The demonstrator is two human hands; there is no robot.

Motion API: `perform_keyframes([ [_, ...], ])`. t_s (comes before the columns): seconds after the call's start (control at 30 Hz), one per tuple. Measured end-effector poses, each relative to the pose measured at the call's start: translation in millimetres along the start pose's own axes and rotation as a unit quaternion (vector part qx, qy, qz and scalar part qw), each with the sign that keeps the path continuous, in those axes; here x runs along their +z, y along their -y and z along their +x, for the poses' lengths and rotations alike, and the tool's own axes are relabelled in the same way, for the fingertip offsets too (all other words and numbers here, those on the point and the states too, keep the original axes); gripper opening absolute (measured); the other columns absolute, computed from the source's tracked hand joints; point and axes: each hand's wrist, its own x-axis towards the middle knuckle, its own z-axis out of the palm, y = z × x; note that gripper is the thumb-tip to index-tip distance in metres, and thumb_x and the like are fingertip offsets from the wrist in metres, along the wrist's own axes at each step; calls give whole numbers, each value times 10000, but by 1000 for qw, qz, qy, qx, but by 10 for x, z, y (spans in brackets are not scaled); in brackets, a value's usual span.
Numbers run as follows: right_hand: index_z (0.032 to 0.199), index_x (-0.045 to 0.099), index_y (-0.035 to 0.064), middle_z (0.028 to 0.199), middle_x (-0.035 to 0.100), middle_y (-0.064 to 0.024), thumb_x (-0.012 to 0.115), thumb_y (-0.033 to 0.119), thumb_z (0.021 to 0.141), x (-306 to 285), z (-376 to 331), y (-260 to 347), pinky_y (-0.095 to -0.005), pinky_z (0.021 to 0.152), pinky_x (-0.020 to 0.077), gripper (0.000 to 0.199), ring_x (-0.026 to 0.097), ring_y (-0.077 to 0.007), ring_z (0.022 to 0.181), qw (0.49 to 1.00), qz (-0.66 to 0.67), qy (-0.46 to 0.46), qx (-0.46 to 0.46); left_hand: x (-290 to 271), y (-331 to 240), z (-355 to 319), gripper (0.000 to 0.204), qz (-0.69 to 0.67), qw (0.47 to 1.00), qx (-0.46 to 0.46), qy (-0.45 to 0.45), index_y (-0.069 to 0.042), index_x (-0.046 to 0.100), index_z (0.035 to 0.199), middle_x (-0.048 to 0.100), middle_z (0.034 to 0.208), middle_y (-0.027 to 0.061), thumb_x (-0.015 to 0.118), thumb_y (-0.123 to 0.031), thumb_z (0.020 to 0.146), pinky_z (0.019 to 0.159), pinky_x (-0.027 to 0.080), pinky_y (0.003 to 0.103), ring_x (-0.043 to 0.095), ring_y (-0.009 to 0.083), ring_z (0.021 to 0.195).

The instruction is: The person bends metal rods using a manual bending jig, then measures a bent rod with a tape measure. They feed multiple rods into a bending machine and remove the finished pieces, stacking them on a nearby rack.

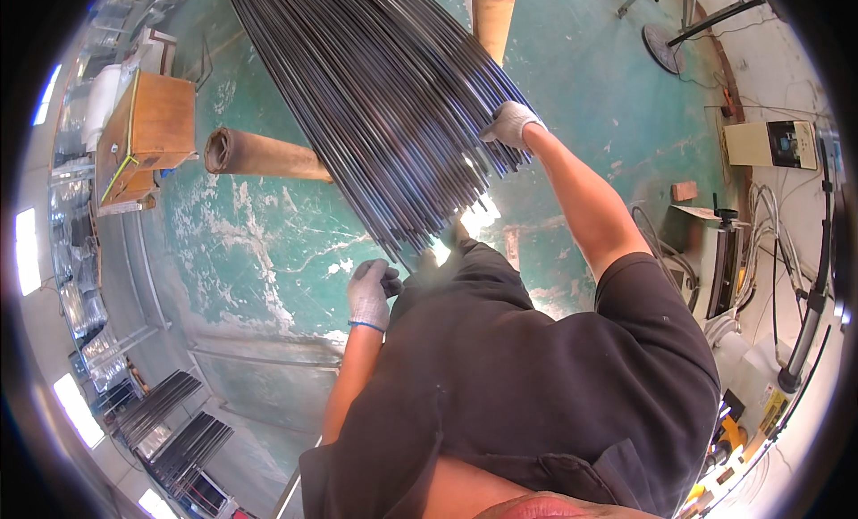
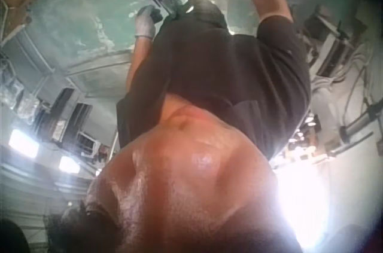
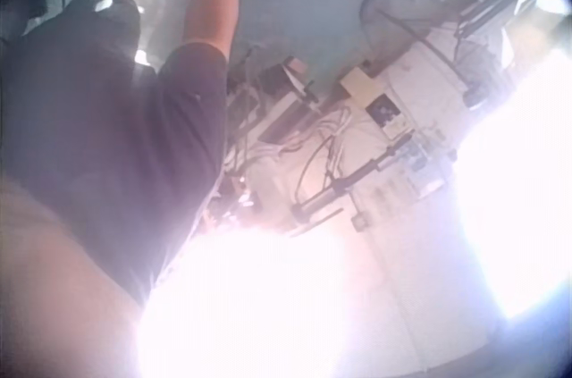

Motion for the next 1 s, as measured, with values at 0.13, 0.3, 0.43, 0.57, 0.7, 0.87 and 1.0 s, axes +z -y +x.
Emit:
perform_keyframes([
  [0.13, 1017, 790, -57, 926, 774, -212, 867, 363, 814, 161, 189, -306, -437, 840, 605, 472, 773, -323, 892, 978, 199, 60, -15, 81, -49, 29, 196, -1, 1000, 15, 24, -12, 655, 1018, 660, 817, 91, 657, -208, 1011, 610, 546, 368, 632, 208, 614],
  [0.3, 1088, 792, 33, 944, 766, -173, 853, 384, 861, -70, -305, 246, -446, 863, 571, 423, 742, -335, 895, 998, -65, -24, 4, -3, -27, 79, 201, -8, 998, 34, 49, -22, 664, 991, 653, 789, 72, 673, -223, 1004, 586, 532, 348, 622, 189, 589],
  [0.43, 1031, 773, -36, 929, 785, -139, 843, 324, 912, 19, -378, 151, -422, 760, 617, 385, 761, -254, 810, 980, 195, 37, 11, -86, -25, 160, 208, 5, 996, 44, 76, -29, 678, 995, 664, 798, 72, 675, -237, 998, 599, 542, 347, 632, 188, 600],
  [0.57, 1027, 728, -61, 888, 776, -141, 733, 247, 1021, 174, -454, 70, -384, 607, 642, 308, 759, -238, 701, 894, 419, 154, -24, -209, -36, 165, 205, 35, 993, 50, 105, -14, 660, 1031, 673, 827, 92, 650, -218, 1012, 629, 573, 385, 650, 212, 654],
  [0.7, 1047, 734, -11, 818, 739, -80, 655, 292, 1078, 380, -640, 183, -341, 562, 590, 315, 705, -193, 629, 841, 509, 182, -17, -403, 90, 313, 202, 54, 990, 44, 126, -16, 665, 1009, 676, 823, 91, 657, -217, 1005, 625, 571, 381, 653, 211, 654],
  [0.87, 1018, 718, 34, 730, 644, -19, 651, 360, 1066, 657, -1109, 113, -332, 510, 498, 336, 597, -149, 553, 927, 368, 64, -17, -393, 149, 336, 198, 78, 982, 46, 166, -22, 659, 1011, 670, 830, 88, 658, -219, 996, 636, 565, 390, 656, 221, 672],
  [1.0, 1030, 686, 56, 697, 587, -14, 610, 353, 1061, 1194, -2533, -49, -319, 487, 456, 308, 552, -116, 546, 948, 315, 42, 2, -230, 174, 393, 197, 67, 968, 31, 241, -30, 659, 1017, 659, 852, 83, 648, -226, 1002, 685, 570, 397, 656, 213, 735],
])
